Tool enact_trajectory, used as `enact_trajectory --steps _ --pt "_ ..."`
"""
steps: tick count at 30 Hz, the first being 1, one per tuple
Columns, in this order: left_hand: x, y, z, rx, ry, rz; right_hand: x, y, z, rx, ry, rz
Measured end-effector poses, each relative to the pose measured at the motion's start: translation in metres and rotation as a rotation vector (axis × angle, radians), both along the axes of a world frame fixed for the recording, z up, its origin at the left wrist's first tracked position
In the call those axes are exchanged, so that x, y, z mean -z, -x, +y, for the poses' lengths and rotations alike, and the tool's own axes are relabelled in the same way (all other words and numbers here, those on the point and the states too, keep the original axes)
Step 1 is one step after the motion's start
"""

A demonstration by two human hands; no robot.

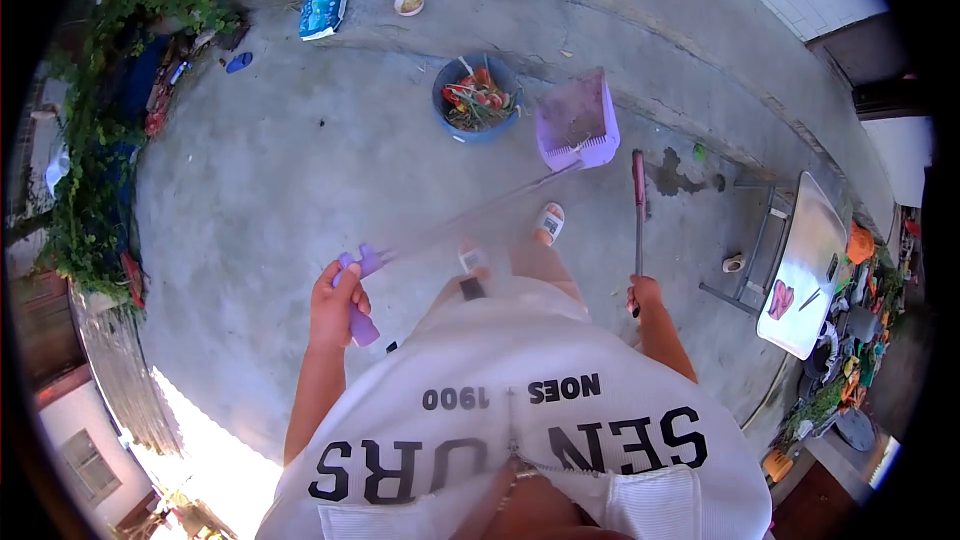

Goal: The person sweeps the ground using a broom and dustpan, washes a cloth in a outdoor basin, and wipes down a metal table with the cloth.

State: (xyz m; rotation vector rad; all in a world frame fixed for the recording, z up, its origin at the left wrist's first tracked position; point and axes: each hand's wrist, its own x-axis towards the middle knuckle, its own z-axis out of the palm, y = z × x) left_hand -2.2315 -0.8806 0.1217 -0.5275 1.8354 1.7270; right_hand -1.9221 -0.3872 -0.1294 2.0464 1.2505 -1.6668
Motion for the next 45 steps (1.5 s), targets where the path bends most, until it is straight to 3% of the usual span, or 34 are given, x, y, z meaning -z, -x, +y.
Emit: enact_trajectory --steps 5,10,13,21,24,28,32,35,41,43,45 --pt "0.027 -0.008 -0.091 -0.236 -0.227 -0.197 -0.025 0.034 -0.041 -0.230 0.014 0.015" --pt "0.150 -0.024 -0.158 -0.480 -0.659 -0.691 -0.046 0.058 -0.061 -0.454 -0.011 0.048" --pt "0.193 -0.040 -0.157 -0.561 -0.768 -0.729 -0.066 0.065 -0.070 -0.553 -0.056 0.070" --pt "0.184 -0.027 -0.127 -0.515 -0.816 -0.656 -0.070 0.087 -0.067 -0.631 -0.200 0.051" --pt "0.122 -0.003 -0.112 -0.391 -0.668 -0.438 -0.073 0.108 -0.061 -0.638 -0.246 0.065" --pt "0.064 0.041 -0.117 -0.406 -0.458 -0.126 -0.090 0.163 -0.061 -0.647 -0.298 0.132" --pt "-0.009 0.080 -0.103 -0.505 -0.194 0.166 -0.050 0.222 -0.038 -0.622 -0.218 0.348" --pt "-0.044 0.105 -0.071 -0.528 0.053 0.211 -0.081 0.300 -0.043 -0.624 -0.085 0.435" --pt "-0.039 0.189 -0.049 -0.403 0.499 0.175 -0.149 0.467 -0.087 -0.351 0.623 0.625" --pt "-0.014 0.226 -0.056 -0.326 0.612 0.173 -0.135 0.520 -0.106 -0.308 0.874 0.645" --pt "0.016 0.263 -0.066 -0.326 0.677 0.182 -0.124 0.577 -0.141 -0.219 0.871 0.545"
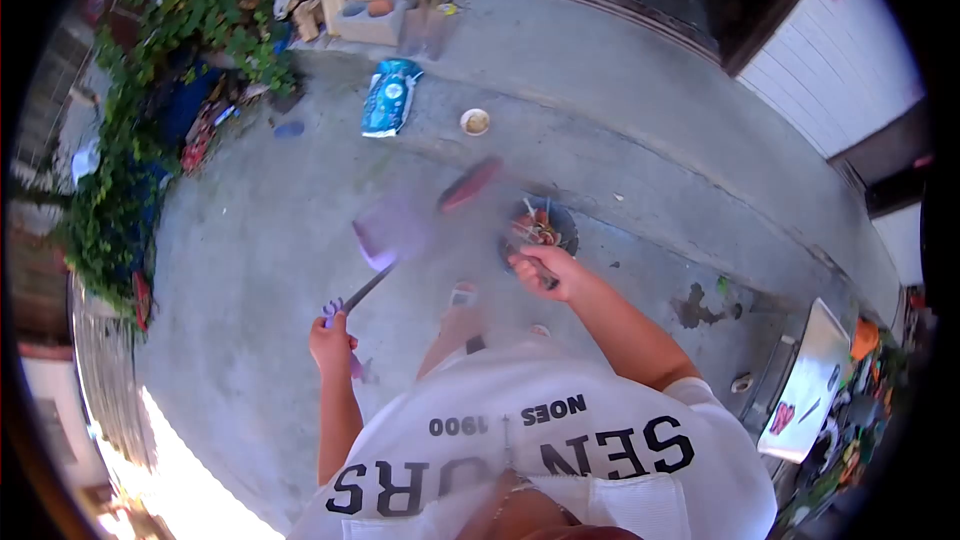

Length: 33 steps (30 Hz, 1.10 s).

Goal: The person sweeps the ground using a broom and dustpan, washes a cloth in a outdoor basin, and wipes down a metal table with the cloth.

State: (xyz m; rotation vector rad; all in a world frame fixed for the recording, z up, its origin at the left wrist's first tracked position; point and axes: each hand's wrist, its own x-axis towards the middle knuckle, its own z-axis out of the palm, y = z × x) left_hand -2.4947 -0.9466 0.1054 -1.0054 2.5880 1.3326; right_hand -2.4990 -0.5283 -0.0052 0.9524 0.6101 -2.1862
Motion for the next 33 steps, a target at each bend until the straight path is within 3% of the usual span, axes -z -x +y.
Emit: enact_trajectory --steps 1,2,3,4,5,6,7,10,13,16,19,20,22,23,24,26,28,30,33 --pt "0.021 0.021 -0.012 0.003 -0.001 -0.009 0.030 0.028 -0.015 0.074 0.291 -0.002" --pt "0.041 0.043 -0.026 0.016 -0.003 -0.021 -0.015 0.053 -0.042 0.260 0.224 -0.119" --pt "0.055 0.068 -0.032 0.011 0.048 -0.047 0.040 0.082 -0.064 0.237 0.625 0.131" --pt "0.063 0.090 -0.037 0.038 0.061 -0.032 0.006 0.114 -0.092 0.275 0.358 0.062" --pt "0.069 0.116 -0.043 0.069 0.038 -0.043 -0.003 0.146 -0.117 0.192 0.301 0.156" --pt "0.078 0.143 -0.051 0.091 0.019 -0.066 0.049 0.196 -0.148 0.217 0.675 0.432" --pt "0.098 0.175 -0.066 0.110 -0.001 -0.062 -0.055 0.195 -0.147 0.187 0.272 0.426" --pt "0.149 0.283 -0.118 0.284 -0.098 -0.154 -0.139 0.224 -0.140 0.117 0.292 0.754" --pt "0.155 0.366 -0.081 0.457 0.787 -0.063 -0.141 0.201 -0.099 0.026 -0.191 0.944" --pt "0.148 0.412 -0.023 0.686 0.630 0.096 -0.070 0.115 -0.037 0.131 -0.528 0.791" --pt "0.191 0.419 0.061 1.040 0.536 0.376 0.002 -0.037 0.017 0.343 -0.871 0.314" --pt "0.214 0.410 0.098 1.147 0.401 0.553 0.017 -0.094 0.028 0.373 -0.977 0.138" --pt "0.229 0.344 0.186 1.293 0.047 0.533 0.045 -0.212 0.037 0.511 -1.009 -0.105" --pt "0.211 0.291 0.236 1.333 -0.078 0.386 0.091 -0.272 0.037 0.569 -1.139 -0.195" --pt "0.184 0.231 0.288 1.366 -0.200 0.232 0.077 -0.323 0.034 0.640 -1.119 -0.311" --pt "0.175 0.151 0.360 1.558 -0.310 0.132 0.040 -0.422 0.029 0.806 -1.075 -0.536" --pt "0.182 0.076 0.426 1.629 -0.421 0.088 0.069 -0.517 0.018 1.000 -0.939 -0.719" --pt "0.150 -0.003 0.484 1.847 -0.349 0.013 0.076 -0.590 -0.003 1.119 -0.928 -0.807" --pt "0.166 -0.095 0.580 1.969 -0.371 -0.038 0.074 -0.666 -0.020 1.248 -0.901 -0.891"
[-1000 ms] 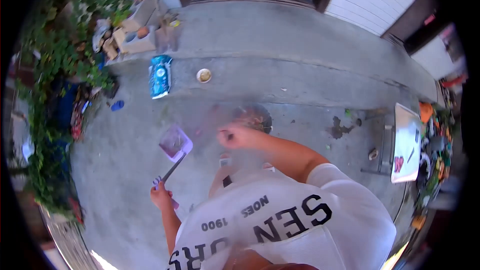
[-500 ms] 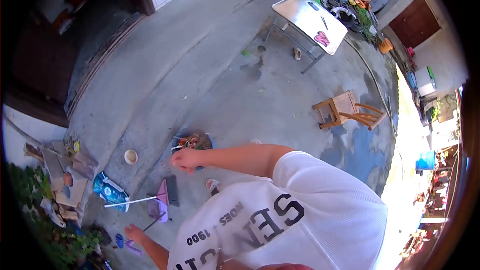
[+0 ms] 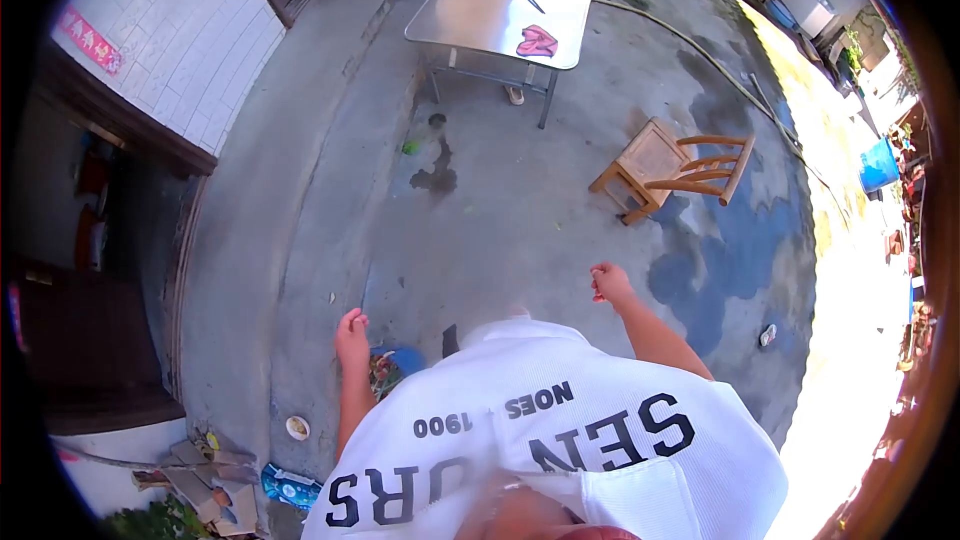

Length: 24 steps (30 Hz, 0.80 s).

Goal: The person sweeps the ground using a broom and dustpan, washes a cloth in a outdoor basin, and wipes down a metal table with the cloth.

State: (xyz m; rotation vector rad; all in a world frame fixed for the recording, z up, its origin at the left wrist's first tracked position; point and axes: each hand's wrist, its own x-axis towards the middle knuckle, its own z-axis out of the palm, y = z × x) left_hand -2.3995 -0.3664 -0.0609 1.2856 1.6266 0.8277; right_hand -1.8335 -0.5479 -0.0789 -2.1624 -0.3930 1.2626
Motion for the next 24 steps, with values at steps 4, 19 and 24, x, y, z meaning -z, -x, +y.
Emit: enact_trajectory --steps 4,19,24 --pt "-0.043 -0.140 0.074 0.201 -0.014 -0.073 0.004 -0.053 -0.009 0.062 0.027 -0.032" --pt "0.014 -0.342 0.350 0.574 0.205 0.055 0.055 -0.144 0.114 -0.328 -0.033 -0.623" --pt "0.015 -0.449 0.460 0.795 0.144 0.141 0.037 -0.211 0.189 -0.082 0.101 -0.380"
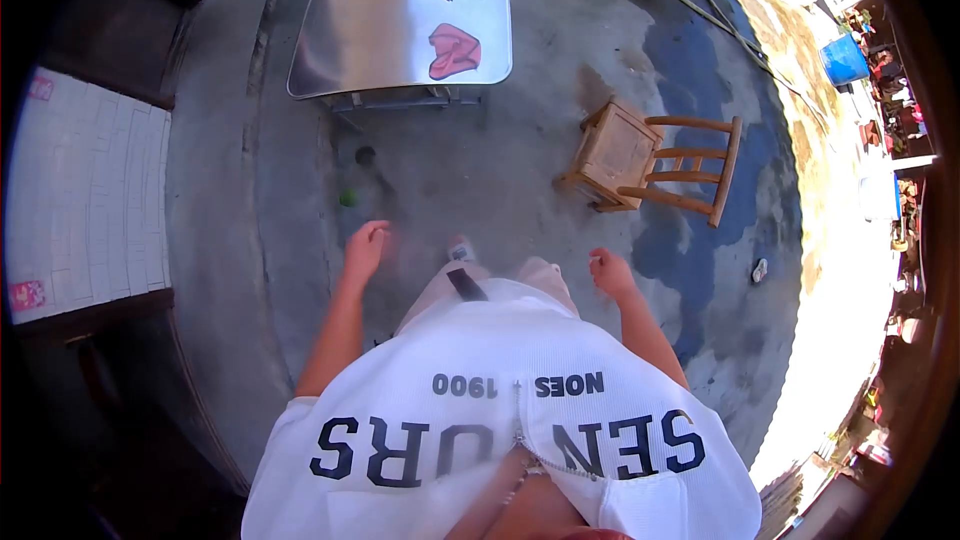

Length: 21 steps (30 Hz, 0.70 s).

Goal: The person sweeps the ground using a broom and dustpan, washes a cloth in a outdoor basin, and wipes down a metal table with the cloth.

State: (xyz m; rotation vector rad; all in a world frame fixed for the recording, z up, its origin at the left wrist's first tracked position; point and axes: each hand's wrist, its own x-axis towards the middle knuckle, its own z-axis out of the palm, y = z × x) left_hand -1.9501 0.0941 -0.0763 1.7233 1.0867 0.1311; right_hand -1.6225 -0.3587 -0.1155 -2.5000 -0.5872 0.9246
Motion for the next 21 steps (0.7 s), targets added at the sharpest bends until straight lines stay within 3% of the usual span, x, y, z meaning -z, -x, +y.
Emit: enact_trajectory --steps 3,8,14,17,21 --pt "-0.006 -0.067 0.044 0.076 0.006 -0.047 -0.010 -0.027 0.017 0.068 -0.078 -0.078" --pt "-0.023 -0.162 0.072 0.156 0.113 0.017 -0.068 -0.069 0.035 0.293 0.102 -0.023" --pt "0.016 -0.208 0.098 0.153 0.206 0.088 0.022 -0.160 -0.029 0.376 0.247 0.004" --pt "0.014 -0.257 0.106 0.208 0.201 0.223 0.091 -0.198 -0.038 0.476 0.145 0.120" --pt "0.050 -0.340 0.123 0.463 -0.057 0.271 0.095 -0.241 0.026 0.542 0.035 0.228"
